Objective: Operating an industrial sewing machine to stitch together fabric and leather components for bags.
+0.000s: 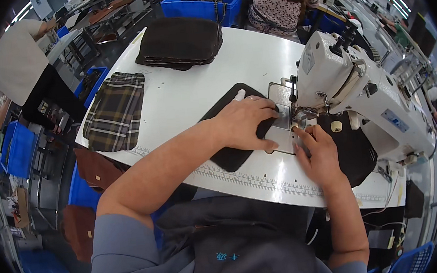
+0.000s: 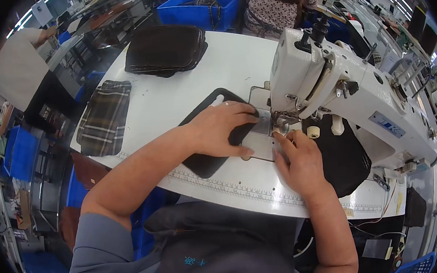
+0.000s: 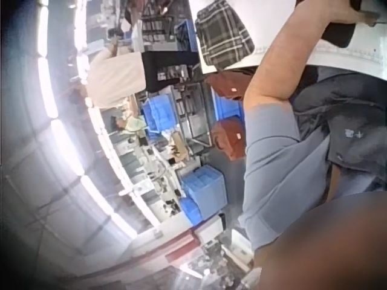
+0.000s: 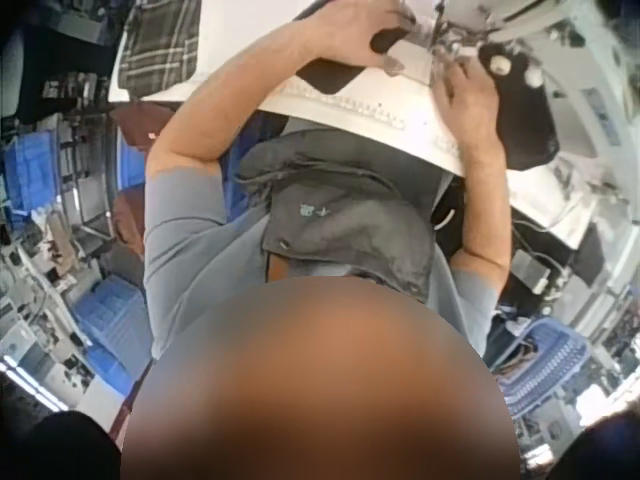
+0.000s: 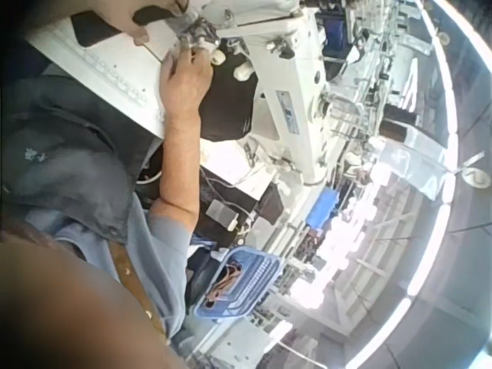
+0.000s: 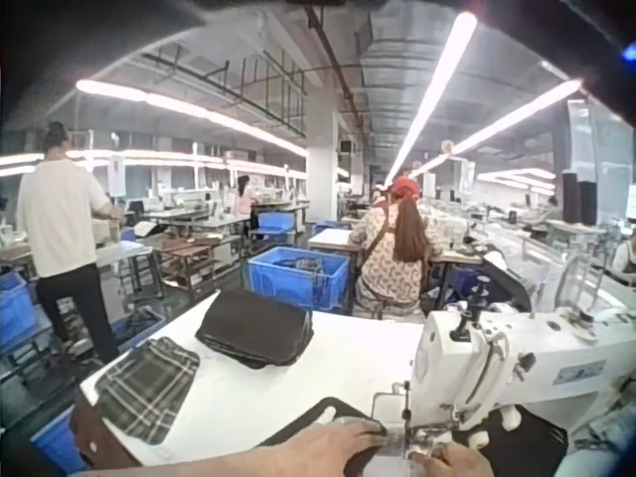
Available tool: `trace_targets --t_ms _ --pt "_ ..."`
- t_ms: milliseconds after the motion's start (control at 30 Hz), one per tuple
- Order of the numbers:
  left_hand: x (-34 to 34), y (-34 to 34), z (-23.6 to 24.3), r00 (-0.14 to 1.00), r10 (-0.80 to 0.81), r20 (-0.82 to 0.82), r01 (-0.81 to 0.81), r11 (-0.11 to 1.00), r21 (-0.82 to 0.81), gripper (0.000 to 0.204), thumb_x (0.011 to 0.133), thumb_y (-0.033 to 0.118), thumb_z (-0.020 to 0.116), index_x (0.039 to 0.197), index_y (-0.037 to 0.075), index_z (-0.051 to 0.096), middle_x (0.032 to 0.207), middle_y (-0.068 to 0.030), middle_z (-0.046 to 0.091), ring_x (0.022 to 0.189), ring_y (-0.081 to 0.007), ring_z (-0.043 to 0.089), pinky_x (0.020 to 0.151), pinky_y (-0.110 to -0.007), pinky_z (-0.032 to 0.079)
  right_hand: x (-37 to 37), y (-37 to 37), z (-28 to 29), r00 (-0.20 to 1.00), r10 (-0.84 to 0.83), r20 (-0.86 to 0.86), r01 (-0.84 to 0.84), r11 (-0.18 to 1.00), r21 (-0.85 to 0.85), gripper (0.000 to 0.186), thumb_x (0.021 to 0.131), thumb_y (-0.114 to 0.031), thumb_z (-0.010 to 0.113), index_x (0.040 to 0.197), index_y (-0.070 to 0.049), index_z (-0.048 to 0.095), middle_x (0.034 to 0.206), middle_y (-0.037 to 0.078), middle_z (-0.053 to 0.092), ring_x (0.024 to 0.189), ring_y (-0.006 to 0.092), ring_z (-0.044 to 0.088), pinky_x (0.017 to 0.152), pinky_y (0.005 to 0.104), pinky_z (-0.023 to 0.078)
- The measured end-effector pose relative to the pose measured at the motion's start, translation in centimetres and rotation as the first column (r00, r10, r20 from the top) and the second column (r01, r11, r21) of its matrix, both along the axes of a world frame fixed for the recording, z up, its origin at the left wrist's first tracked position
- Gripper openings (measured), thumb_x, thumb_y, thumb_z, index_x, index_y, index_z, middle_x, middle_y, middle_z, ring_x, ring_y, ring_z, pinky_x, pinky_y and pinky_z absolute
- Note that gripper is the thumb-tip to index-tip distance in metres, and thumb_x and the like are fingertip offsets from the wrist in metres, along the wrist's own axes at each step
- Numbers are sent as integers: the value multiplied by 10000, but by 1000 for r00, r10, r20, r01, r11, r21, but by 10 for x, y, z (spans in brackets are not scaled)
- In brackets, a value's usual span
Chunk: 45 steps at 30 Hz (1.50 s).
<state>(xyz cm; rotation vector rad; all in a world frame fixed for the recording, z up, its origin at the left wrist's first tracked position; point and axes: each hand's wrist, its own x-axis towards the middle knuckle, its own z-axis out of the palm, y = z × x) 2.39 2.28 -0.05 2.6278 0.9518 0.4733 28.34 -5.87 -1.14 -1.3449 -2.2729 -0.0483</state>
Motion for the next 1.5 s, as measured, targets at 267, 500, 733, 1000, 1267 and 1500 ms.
trace_targets --t_ms 267,500,733,1000,1267,1500 --pt "-71 -69 10 984 -177 25 177 984 0 780 757 443 886 1404 104 613 1547 -137 521 1508 -344 422 1208 -543 355 4 1 1 999 2 -38 -3 1000 -11 374 875 -140 728 1235 -36 712 966 136 621 840 339 629 755 452 516" --pt "-93 -116 21 957 -86 -279 114 990 85 616 897 128 721 1493 129 567 1512 -58 597 1433 -247 539 1220 -558 349 1 6 -1 999 4 -48 -5 999 -35 375 881 -142 724 1242 -43 707 957 129 608 838 329 621 754 446 509" --pt "-139 -57 88 847 483 220 -418 863 -284 179 1006 106 677 1104 -23 752 742 -78 702 719 -61 609 659 -275 496 0 4 1 996 42 -78 -40 999 29 367 873 -128 730 1226 -29 709 936 139 610 829 340 634 743 445 520" --pt "-183 51 116 692 515 506 -353 853 -384 227 1047 160 663 1151 -29 734 913 37 727 803 -34 568 729 -250 484 -1 0 1 997 32 -76 -31 999 15 375 855 -118 737 1218 -26 715 929 131 614 805 332 630 718 439 510" --pt "-153 107 77 877 464 126 -409 581 704 438 947 208 705 1380 160 659 1429 -81 664 1365 -266 593 1100 -504 470 3 2 0 999 15 -43 -15 1000 1 397 860 -146 736 1245 -50 702 953 115 613 829 320 619 743 444 505" --pt "-43 -25 67 756 198 623 166 863 -477 212 981 184 724 932 -22 719 951 -158 744 940 -240 736 892 -388 579 4 1 -3 999 20 -37 -20 1000 -9 374 875 -155 730 1234 -52 700 962 121 618 863 331 632 772 451 514"
